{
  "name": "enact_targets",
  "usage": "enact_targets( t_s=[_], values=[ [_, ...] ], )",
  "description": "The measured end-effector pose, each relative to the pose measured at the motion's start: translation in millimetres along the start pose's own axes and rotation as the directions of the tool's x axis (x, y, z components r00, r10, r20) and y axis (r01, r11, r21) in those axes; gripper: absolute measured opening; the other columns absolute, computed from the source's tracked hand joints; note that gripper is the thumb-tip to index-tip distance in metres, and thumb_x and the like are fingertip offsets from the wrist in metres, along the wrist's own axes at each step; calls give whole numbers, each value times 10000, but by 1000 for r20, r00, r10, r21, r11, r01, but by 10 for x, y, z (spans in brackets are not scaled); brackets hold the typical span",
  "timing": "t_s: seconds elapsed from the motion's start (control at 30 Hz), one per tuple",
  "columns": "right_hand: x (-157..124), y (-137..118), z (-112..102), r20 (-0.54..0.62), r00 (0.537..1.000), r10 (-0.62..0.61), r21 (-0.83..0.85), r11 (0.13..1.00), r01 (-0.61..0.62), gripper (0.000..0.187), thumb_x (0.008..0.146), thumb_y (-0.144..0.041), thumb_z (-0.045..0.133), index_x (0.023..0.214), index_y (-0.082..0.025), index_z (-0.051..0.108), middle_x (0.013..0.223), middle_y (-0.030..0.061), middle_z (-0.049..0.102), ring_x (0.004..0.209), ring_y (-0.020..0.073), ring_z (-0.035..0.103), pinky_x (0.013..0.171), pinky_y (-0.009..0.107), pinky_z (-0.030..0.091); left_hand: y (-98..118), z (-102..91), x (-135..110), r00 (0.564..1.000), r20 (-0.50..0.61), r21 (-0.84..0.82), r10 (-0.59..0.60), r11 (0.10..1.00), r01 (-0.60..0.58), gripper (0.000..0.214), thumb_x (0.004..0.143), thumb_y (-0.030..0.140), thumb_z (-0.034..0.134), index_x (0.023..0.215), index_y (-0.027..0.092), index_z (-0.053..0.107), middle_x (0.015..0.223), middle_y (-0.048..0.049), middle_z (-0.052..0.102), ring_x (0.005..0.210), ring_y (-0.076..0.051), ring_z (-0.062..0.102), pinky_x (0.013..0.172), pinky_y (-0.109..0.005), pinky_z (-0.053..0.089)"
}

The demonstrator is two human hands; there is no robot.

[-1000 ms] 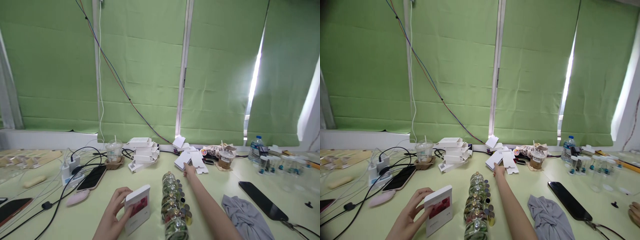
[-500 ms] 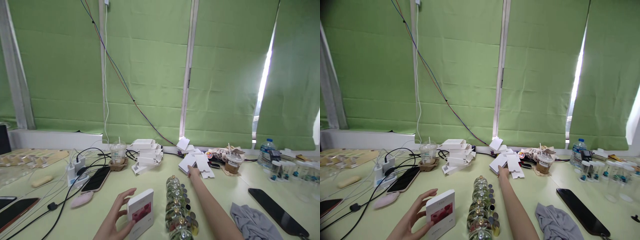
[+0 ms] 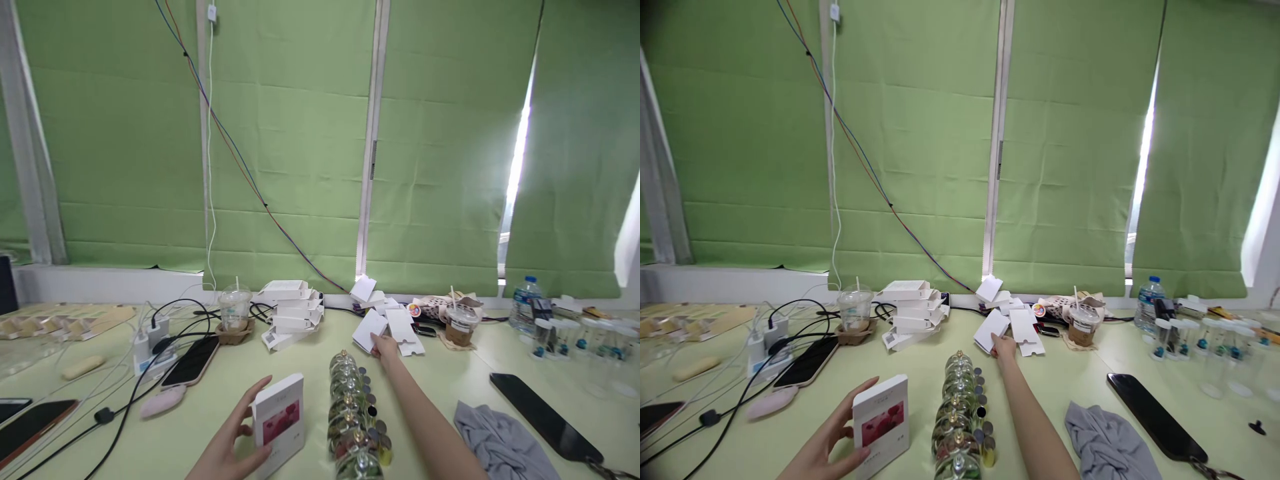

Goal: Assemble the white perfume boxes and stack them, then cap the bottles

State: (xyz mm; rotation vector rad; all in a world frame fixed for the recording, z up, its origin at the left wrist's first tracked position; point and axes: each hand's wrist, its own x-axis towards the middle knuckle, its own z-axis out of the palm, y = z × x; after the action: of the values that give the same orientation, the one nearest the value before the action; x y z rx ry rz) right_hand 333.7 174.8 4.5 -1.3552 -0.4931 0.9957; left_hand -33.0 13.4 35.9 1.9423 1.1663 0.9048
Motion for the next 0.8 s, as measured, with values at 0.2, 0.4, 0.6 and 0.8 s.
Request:
enact_targets(
  t_s=[0.2, 0.4, 0.6, 0.8],
  values=[
    [-231, -65, -169, 98, 995, -37, 57, 998, 32, 265, 917, -292, 589, 1144, -156, 578, 1099, 61, 631, 882, 180, 645, 735, 359, 567, 12, -127, 54, 988, 157, -99, 10, 995, 5, 832, 758, 478, 692, 1452, 423, 238, 1592, 18, 244, 1396, -338, 325, 1141, -476, 289],
    [-496, -141, -377, 186, 971, -148, 240, 965, 102, 135, 881, -245, 629, 959, -157, 563, 699, -58, 602, 467, 60, 521, 478, 206, 486, 130, -356, 240, 905, 408, -156, 118, 986, -58, 1013, 637, 561, 768, 1476, 326, 251, 1573, -44, 295, 1432, -328, 251, 1177, -470, 154],
    [-705, -238, -429, 274, 935, -225, 436, 896, 88, 491, 544, -254, 823, 839, -258, 431, 598, -107, 638, 402, 64, 519, 422, 169, 430, 329, -404, 495, 820, 517, -152, 246, 969, -195, 1036, 600, 625, 751, 1459, 309, 267, 1572, -54, 258, 1438, -319, 220, 1158, -448, 166],
    [-845, -279, -438, 356, 897, -263, 502, 863, 54, 492, 515, -250, 832, 796, -249, 428, 653, -99, 669, 439, 72, 561, 419, 170, 438, 332, -289, 589, 757, 570, -278, 320, 942, -188, 912, 633, 624, 716, 1373, 279, 313, 1549, -113, 269, 1430, -322, 230, 1117, -440, 250]
  ],
)
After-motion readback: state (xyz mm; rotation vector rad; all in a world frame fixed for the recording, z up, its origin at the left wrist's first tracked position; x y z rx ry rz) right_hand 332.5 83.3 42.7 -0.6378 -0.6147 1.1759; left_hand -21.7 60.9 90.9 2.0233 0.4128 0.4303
